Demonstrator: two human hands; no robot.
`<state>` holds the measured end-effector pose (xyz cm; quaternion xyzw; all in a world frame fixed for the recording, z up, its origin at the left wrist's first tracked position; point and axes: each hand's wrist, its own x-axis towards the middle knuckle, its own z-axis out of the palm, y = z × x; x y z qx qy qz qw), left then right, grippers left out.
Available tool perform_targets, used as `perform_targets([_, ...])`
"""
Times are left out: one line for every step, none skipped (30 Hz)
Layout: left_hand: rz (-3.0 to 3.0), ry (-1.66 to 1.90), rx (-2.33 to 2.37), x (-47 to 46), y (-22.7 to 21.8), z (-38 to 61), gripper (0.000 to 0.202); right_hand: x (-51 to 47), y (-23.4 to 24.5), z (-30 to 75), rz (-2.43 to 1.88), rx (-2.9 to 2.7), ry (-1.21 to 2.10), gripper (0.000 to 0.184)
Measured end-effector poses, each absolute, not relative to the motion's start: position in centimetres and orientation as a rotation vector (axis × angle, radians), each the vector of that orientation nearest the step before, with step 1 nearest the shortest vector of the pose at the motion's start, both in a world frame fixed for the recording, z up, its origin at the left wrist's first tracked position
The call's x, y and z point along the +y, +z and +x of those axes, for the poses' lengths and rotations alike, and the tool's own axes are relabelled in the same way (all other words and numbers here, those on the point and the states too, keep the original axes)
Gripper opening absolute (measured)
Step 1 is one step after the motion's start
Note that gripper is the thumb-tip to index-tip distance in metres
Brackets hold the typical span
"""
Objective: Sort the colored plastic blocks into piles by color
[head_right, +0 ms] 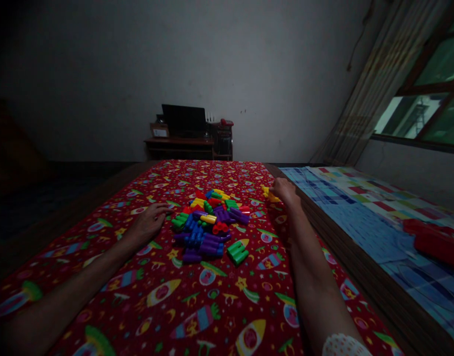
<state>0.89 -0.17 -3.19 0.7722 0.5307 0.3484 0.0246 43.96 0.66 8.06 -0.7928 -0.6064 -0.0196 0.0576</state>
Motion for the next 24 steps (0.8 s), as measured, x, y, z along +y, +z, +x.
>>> perform_targets([2.39, 1.069, 1.64, -0.2, -3.2, 0.9, 0.037, 0.5, 8.1, 44.6, -2.452, -1.798, -0.054, 0.03])
perform_targets([2.393, 1.063, 1.637, -0.2, -3.1, 0.9, 0.036, 0.4, 8.0, 45.2, -2.482, -1.772, -0.045, 0.031])
perform_targets([2.397, 1.058, 1.634, -0.2, -3.1, 0.9, 0.036, 0.3, 8.0, 45.6, -2.498, -1.755, -0.032, 0.031])
perform_targets([2.398, 1.056, 1.634, -0.3, -3.0, 0.9, 0.036, 0.2, 7.8, 45.9, -2.504, -1.746, -0.017, 0.03])
perform_targets([2.4, 1.055, 1.633, -0.3, -3.0, 0.9, 0.036, 0.2, 7.6, 46.0, -2.508, -1.736, -0.003, 0.031])
perform_targets([2.402, 1.053, 1.631, -0.4, -2.9, 0.9, 0.036, 0.3, 7.4, 46.1, -2.513, -1.726, 0.009, 0.031])
perform_targets([2.404, 1.053, 1.63, -0.4, -2.9, 0.9, 0.036, 0.4, 7.1, 46.1, -2.518, -1.721, 0.02, 0.032])
perform_targets([2.402, 1.056, 1.633, -0.5, -2.9, 0.9, 0.036, 0.5, 7.0, 46.1, -2.519, -1.721, 0.029, 0.033])
perform_targets([2.4, 1.059, 1.636, -0.5, -2.9, 0.9, 0.036, 0.6, 6.9, 46.0, -2.518, -1.725, 0.033, 0.034])
perform_targets([2.397, 1.058, 1.637, -0.5, -2.9, 0.9, 0.036, 0.8, 6.9, 45.9, -2.514, -1.726, 0.026, 0.035])
perform_targets([2.394, 1.054, 1.636, -0.5, -2.9, 0.9, 0.036, 0.9, 7.1, 45.8, -2.513, -1.719, 0.009, 0.035])
perform_targets([2.391, 1.048, 1.637, -0.5, -2.9, 0.9, 0.036, 1.0, 7.3, 45.5, -2.509, -1.708, -0.022, 0.035])
perform_targets([2.388, 1.041, 1.637, -0.5, -2.9, 0.9, 0.037, 1.1, 7.6, 45.0, -2.497, -1.697, -0.068, 0.034])
perform_targets([2.385, 1.041, 1.64, -0.5, -2.9, 1.0, 0.037, 1.2, 7.8, 44.3, -2.471, -1.695, -0.124, 0.034])
perform_targets([2.381, 1.044, 1.644, -0.5, -2.9, 1.0, 0.037, 1.2, 8.1, 43.4, -2.423, -1.717, -0.18, 0.033])
perform_targets([2.377, 1.049, 1.647, -0.5, -2.9, 1.0, 0.036, 1.3, 8.1, 42.1, -2.348, -1.769, -0.225, 0.034])
perform_targets([2.373, 1.053, 1.65, -0.5, -2.9, 1.0, 0.036, 1.3, 8.0, 40.6, -2.247, -1.854, -0.246, 0.034])
perform_targets([2.371, 1.055, 1.65, -0.6, -2.9, 1.1, 0.036, 1.4, 7.7, 38.9, -2.119, -1.965, -0.245, 0.035])
perform_targets([2.373, 1.053, 1.647, -0.6, -2.8, 1.1, 0.036, 1.3, 7.1, 37.2, -1.975, -2.09, -0.21, 0.035])
perform_targets([2.375, 1.052, 1.646, -0.7, -2.8, 1.1, 0.036, 1.3, 6.4, 35.5, -1.825, -2.217, -0.146, 0.035])
perform_targets([2.378, 1.05, 1.647, -0.7, -2.8, 1.2, 0.036, 1.3, 5.6, 34.0, -1.666, -2.326, -0.084, 0.036])
perform_targets([2.379, 1.051, 1.653, -0.8, -2.7, 1.2, 0.037, 1.2, 4.7, 32.7, -1.554, -2.397, -0.019, 0.04])
perform_targets([2.38, 1.05, 1.657, -0.8, -2.7, 1.2, 0.037, 1.1, 3.9, 31.8, -1.478, -2.438, 0.043, 0.044])
perform_targets([2.381, 1.044, 1.658, -0.8, -2.7, 1.2, 0.037, 1.1, 3.2, 31.3, -1.442, -2.451, 0.091, 0.048])
